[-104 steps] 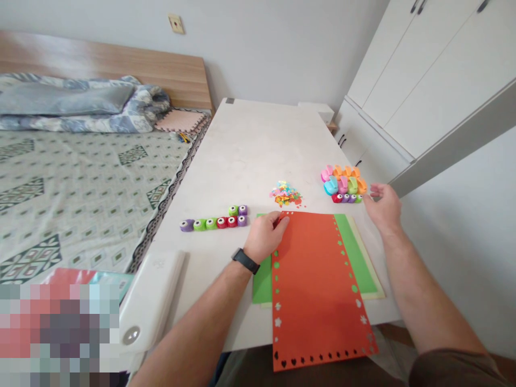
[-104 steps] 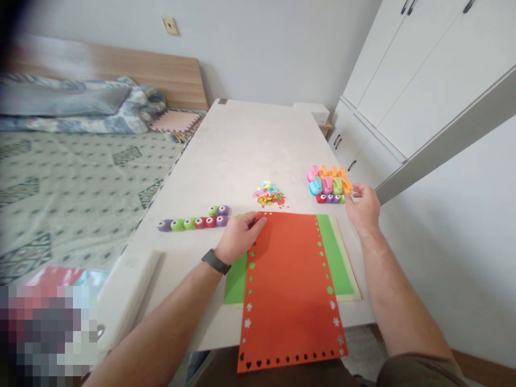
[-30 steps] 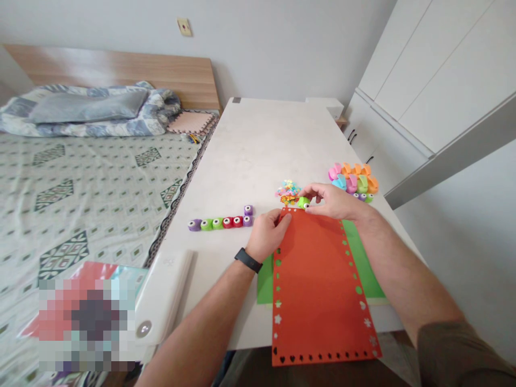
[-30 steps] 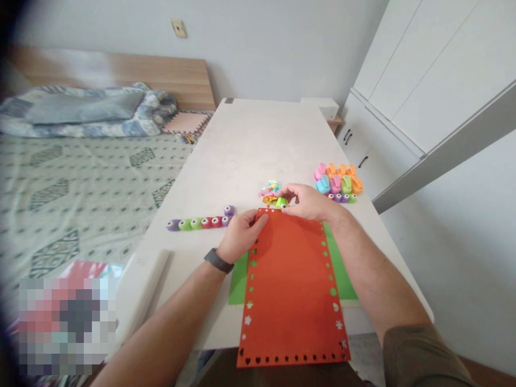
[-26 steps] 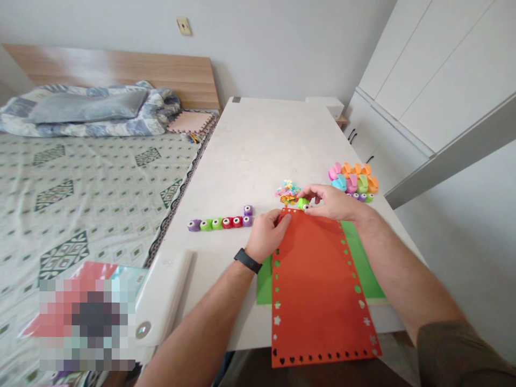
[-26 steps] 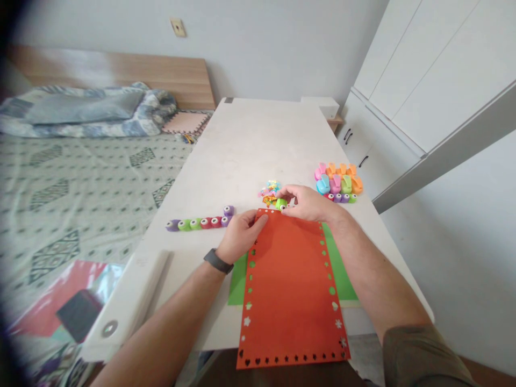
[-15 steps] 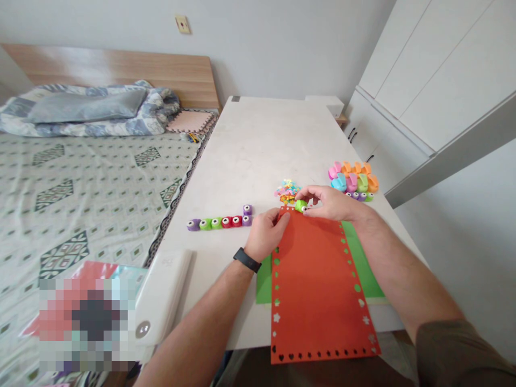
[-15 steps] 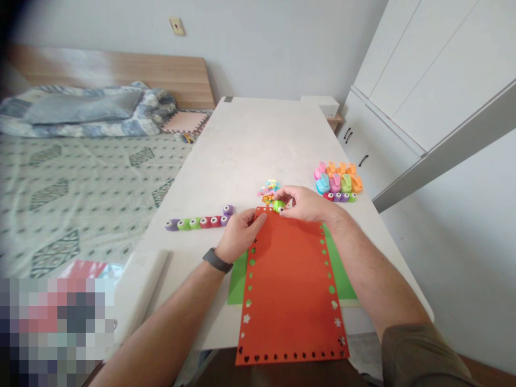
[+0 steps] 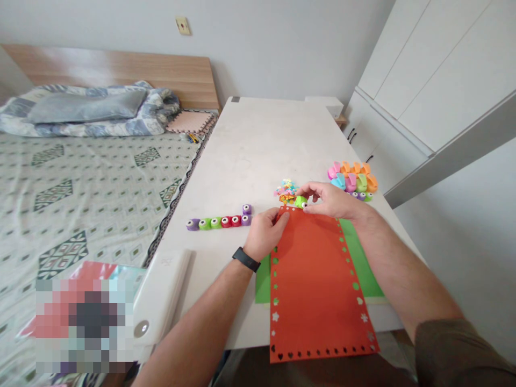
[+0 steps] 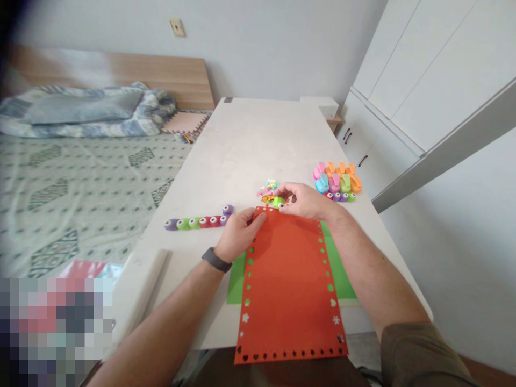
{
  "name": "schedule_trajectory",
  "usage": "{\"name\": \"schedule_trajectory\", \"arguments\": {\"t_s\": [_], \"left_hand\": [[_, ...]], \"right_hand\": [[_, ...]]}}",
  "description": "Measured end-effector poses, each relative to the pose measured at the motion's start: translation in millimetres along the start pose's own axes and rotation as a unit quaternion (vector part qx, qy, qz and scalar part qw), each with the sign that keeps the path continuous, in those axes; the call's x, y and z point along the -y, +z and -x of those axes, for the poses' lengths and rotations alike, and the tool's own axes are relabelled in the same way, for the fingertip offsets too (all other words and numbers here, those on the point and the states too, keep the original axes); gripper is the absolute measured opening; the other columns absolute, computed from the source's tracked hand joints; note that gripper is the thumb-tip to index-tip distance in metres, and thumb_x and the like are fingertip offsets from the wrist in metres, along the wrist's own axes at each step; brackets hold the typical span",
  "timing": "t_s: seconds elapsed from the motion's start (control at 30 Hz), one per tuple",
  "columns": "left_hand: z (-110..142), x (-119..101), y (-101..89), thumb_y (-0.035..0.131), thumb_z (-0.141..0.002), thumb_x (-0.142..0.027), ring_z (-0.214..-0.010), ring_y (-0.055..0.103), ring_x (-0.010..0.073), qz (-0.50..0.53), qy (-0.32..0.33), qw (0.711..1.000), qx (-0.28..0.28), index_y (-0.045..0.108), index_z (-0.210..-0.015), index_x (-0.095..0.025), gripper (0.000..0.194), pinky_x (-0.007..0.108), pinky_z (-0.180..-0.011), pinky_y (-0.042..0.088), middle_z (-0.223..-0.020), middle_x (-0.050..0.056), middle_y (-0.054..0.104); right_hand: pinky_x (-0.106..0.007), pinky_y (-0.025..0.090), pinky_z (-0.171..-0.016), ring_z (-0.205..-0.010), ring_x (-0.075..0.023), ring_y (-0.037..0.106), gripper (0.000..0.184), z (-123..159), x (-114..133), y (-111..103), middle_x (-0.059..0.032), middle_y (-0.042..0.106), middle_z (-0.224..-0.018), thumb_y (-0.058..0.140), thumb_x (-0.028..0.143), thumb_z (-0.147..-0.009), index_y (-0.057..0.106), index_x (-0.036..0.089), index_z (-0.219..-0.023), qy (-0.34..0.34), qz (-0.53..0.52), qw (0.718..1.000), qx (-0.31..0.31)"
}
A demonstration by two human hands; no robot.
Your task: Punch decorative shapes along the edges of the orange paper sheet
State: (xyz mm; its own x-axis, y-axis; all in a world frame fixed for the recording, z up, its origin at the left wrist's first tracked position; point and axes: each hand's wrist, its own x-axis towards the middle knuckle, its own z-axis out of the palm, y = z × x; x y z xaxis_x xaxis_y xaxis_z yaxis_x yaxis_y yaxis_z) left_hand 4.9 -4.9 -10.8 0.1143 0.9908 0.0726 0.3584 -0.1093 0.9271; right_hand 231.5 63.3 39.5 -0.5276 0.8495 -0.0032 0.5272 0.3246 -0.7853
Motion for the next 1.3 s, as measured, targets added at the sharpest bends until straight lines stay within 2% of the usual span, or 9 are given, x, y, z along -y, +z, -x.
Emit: {"name": "schedule_trajectory", "arguments": {"t_s": [0.47, 0.7, 0.97, 1.3], "left_hand": [[0.5, -2.5, -0.8, 0.057, -0.090, -0.046, -0.061, 0.045, 0.0126, -0.011, 0.015, 1.000, -0.005, 0.060, -0.069, -0.017, 0.036, 0.024, -0.054, 0.032, -0.060, -0.002, 0.049], [1.1, -2.5, -1.1, 0.057, -0.091, -0.045, -0.062, 0.044, 0.0123, -0.010, 0.008, 1.000, -0.005, 0.060, -0.069, -0.017, 0.036, 0.024, -0.054, 0.031, -0.061, -0.002, 0.050], [0.8, -2.3, -1.4, 0.056, -0.091, -0.046, -0.061, 0.043, 0.0121, -0.022, 0.012, 1.000, -0.001, 0.060, -0.070, -0.016, 0.037, 0.024, -0.054, 0.030, -0.061, -0.002, 0.049], [0.6, -1.0, -0.9, 0.055, -0.092, -0.044, -0.060, 0.041, 0.0118, -0.025, 0.020, 0.999, -0.003, 0.060, -0.070, -0.016, 0.036, 0.025, -0.054, 0.029, -0.061, -0.002, 0.048]], "right_hand": [[-0.027, 0.048, -0.068, -0.081, -0.0154, 0.064, 0.042, -0.6, -0.6, 2.0, -0.0061, 0.073, -0.102, 0.076, 0.026, -0.079, 0.067, 0.018, -0.120, -0.014, -0.095, 0.995, 0.014], [-0.029, 0.051, -0.071, -0.083, -0.0163, 0.066, 0.041, 0.7, -4.4, 0.7, -0.0051, 0.073, -0.099, 0.078, 0.029, -0.079, 0.068, 0.019, -0.117, -0.001, -0.123, 0.992, 0.007], [-0.030, 0.052, -0.074, -0.085, -0.0170, 0.065, 0.040, 1.4, -6.5, -0.3, -0.0057, 0.072, -0.100, 0.077, 0.029, -0.080, 0.068, 0.019, -0.117, -0.003, -0.129, 0.992, 0.013], [-0.027, 0.047, -0.065, -0.076, -0.0150, 0.061, 0.041, 1.3, -4.0, -2.4, -0.0049, 0.072, -0.097, 0.077, 0.029, -0.079, 0.068, 0.019, -0.118, -0.008, -0.090, 0.996, 0.021]]}}
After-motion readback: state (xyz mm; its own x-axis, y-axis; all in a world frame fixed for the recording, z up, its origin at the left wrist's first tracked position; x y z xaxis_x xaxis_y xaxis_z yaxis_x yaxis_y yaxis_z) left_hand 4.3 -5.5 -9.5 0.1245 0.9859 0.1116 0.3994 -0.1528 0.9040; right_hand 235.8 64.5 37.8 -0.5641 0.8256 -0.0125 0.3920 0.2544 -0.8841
